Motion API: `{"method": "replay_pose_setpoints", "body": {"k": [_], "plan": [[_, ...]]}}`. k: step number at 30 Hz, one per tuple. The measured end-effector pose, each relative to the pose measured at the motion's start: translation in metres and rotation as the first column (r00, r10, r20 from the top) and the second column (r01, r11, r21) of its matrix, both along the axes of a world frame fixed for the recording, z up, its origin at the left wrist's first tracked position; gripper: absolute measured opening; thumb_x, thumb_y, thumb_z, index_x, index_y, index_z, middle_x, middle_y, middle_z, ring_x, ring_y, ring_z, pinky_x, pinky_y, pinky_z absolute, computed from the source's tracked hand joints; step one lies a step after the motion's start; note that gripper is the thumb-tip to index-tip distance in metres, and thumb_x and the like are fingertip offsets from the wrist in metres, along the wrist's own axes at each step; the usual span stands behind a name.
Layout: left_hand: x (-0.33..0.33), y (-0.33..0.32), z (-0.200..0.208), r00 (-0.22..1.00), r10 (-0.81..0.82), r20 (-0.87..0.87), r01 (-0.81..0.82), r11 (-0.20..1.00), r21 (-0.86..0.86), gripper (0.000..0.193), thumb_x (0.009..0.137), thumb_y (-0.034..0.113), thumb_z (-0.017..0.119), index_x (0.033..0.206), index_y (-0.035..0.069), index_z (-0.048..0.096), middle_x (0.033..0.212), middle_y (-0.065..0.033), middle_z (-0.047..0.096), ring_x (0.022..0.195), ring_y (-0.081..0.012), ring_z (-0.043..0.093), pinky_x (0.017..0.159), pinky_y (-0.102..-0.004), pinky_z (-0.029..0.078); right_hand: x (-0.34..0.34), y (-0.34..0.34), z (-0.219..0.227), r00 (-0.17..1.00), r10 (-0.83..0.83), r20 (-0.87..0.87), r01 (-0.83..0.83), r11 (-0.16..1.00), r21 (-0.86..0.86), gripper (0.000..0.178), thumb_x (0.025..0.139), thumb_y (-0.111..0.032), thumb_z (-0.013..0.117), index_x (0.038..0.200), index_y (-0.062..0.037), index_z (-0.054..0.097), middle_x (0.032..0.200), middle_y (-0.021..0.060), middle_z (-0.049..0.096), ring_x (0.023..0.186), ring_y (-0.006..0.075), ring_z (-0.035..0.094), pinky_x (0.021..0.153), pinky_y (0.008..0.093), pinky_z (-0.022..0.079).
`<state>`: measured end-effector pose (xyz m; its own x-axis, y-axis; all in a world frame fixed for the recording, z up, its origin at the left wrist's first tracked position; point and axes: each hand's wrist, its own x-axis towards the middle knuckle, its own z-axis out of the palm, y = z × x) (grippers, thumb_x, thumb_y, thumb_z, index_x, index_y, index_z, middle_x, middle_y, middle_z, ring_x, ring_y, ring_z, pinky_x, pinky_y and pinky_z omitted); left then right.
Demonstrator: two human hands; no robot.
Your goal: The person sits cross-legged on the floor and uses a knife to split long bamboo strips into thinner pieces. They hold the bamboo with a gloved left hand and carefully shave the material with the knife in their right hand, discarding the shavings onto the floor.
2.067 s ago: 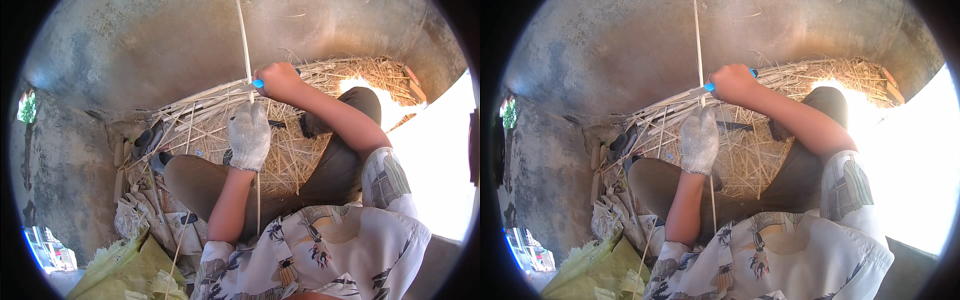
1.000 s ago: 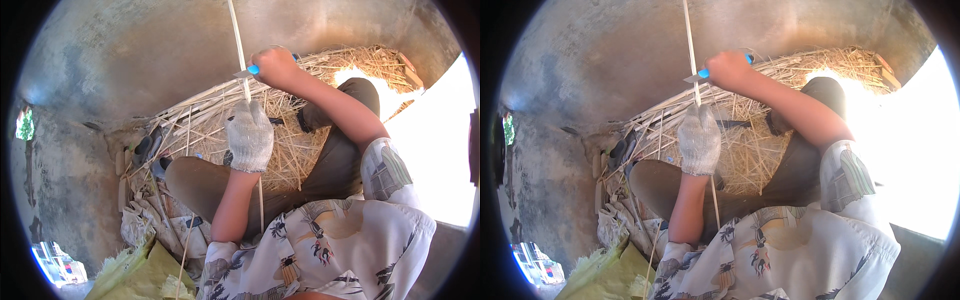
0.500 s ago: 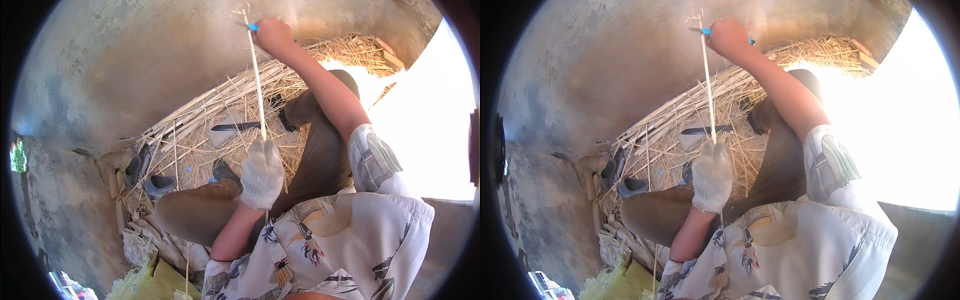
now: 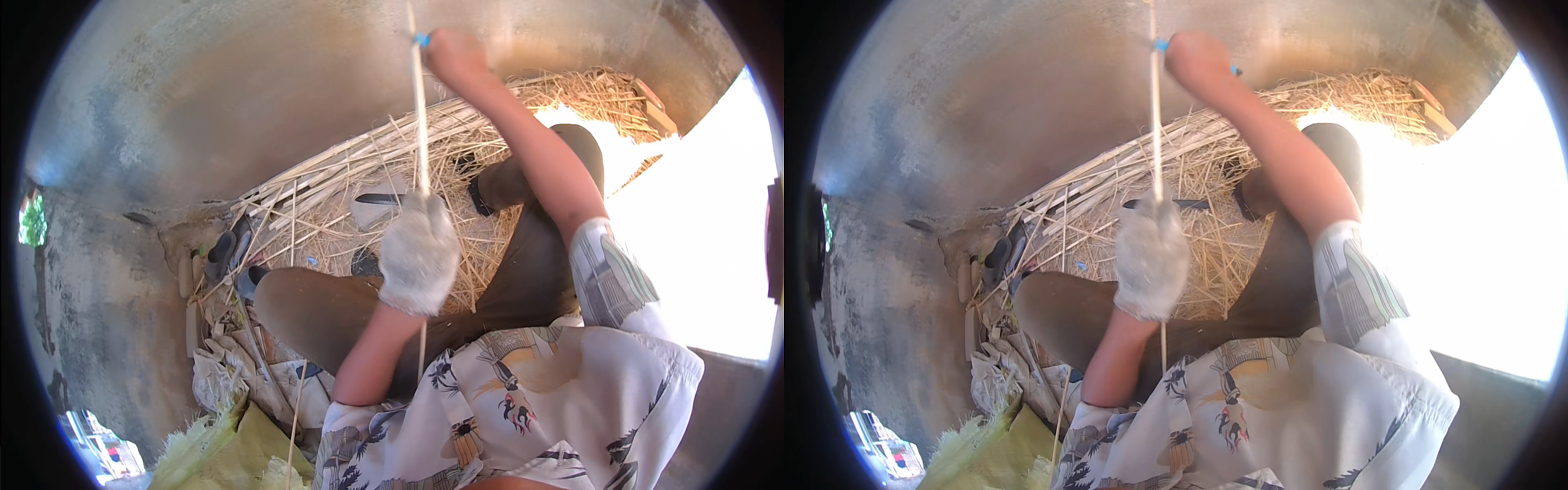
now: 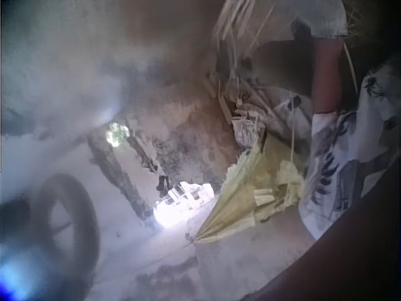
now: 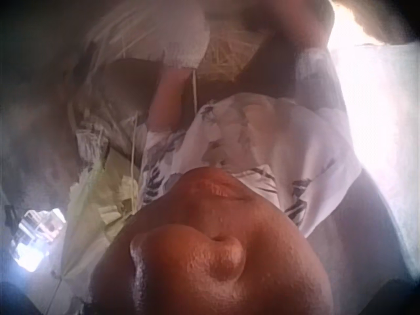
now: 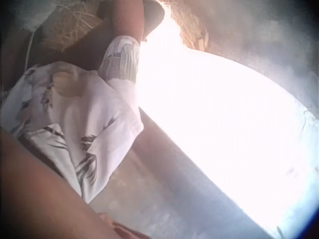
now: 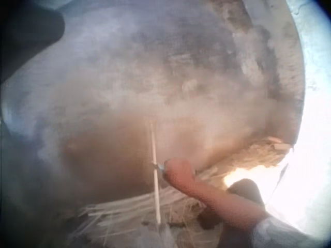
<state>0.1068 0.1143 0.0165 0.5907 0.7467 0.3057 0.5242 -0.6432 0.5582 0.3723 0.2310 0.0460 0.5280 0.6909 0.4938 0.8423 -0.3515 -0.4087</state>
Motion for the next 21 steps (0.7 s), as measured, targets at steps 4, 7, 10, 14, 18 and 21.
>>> {"method": "replay_pose_setpoints", "body": {"k": [4,7,10,14,18,21], "plan": [[-0.007,-0.057,-0.007,0.973,-0.221,-0.067,0.216,0.973,-0.080,0.016,0.100,0.018,0.056,0.099,0.001,0.059,0.065,-0.0199,0.060,0.060,-0.0386,0.064,0.055,-0.0486,0.050,0.088,-0.018,-0.002,0.970,-0.241,-0.036,0.243,0.969,0.054,0.029,0.087,-0.029,0.064,0.083,-0.0015,0.074,0.078,0.0241,0.070,0.074,0.0424,0.070,0.070,0.0465,0.058],[-0.011,-0.062,0.009,0.972,-0.235,0.023,0.232,0.937,-0.262,0.014,0.100,0.016,0.055,0.097,0.003,0.059,0.064,-0.0173,0.058,0.058,-0.0380,0.061,0.056,-0.0479,0.050,0.065,-0.020,-0.013,0.983,-0.178,-0.051,0.182,0.979,0.091,0.032,0.087,-0.030,0.064,0.082,-0.0007,0.074,0.077,0.0251,0.070,0.072,0.0428,0.070,0.069,0.0463,0.058],[-0.012,-0.035,-0.001,0.946,-0.260,0.193,0.294,0.940,-0.175,0.017,0.102,0.018,0.054,0.097,0.002,0.060,0.060,-0.0088,0.053,0.049,-0.0262,0.054,0.050,-0.0388,0.047,0.050,-0.016,-0.029,0.981,-0.092,-0.171,0.113,0.987,0.117,0.035,0.085,-0.031,0.065,0.076,0.0022,0.071,0.072,0.0249,0.068,0.069,0.0416,0.069,0.067,0.0468,0.057],[-0.012,0.009,0.022,0.885,0.054,0.461,0.305,0.681,-0.666,0.020,0.102,0.022,0.056,0.101,0.002,0.061,0.062,-0.0010,0.050,0.049,-0.0105,0.048,0.044,-0.0283,0.041,0.046,-0.011,-0.039,0.958,0.030,-0.285,0.034,0.976,0.215,0.034,0.084,-0.028,0.065,0.069,0.0023,0.068,0.067,0.0235,0.066,0.063,0.0372,0.067,0.062,0.0455,0.054],[-0.006,0.032,0.031,0.830,0.262,0.492,0.266,0.589,-0.763,0.024,0.102,0.027,0.059,0.099,0.003,0.062,0.062,0.0027,0.051,0.048,-0.0056,0.046,0.041,-0.0230,0.038,-0.003,-0.021,-0.035,0.972,0.198,-0.125,-0.157,0.947,0.279,0.028,0.084,-0.028,0.069,0.072,-0.0029,0.070,0.065,0.0172,0.067,0.060,0.0330,0.068,0.056,0.0410,0.053],[-0.008,0.046,0.013,0.898,0.153,0.412,0.170,0.745,-0.645,0.022,0.103,0.024,0.057,0.096,0.004,0.061,0.067,-0.0024,0.056,0.055,-0.0122,0.055,0.050,-0.0311,0.045,-0.041,-0.029,-0.042,0.924,0.304,0.231,-0.355,0.907,0.227,0.021,0.081,-0.026,0.070,0.075,-0.0056,0.071,0.068,0.0145,0.069,0.062,0.0323,0.069,0.057,0.0416,0.055]]}}
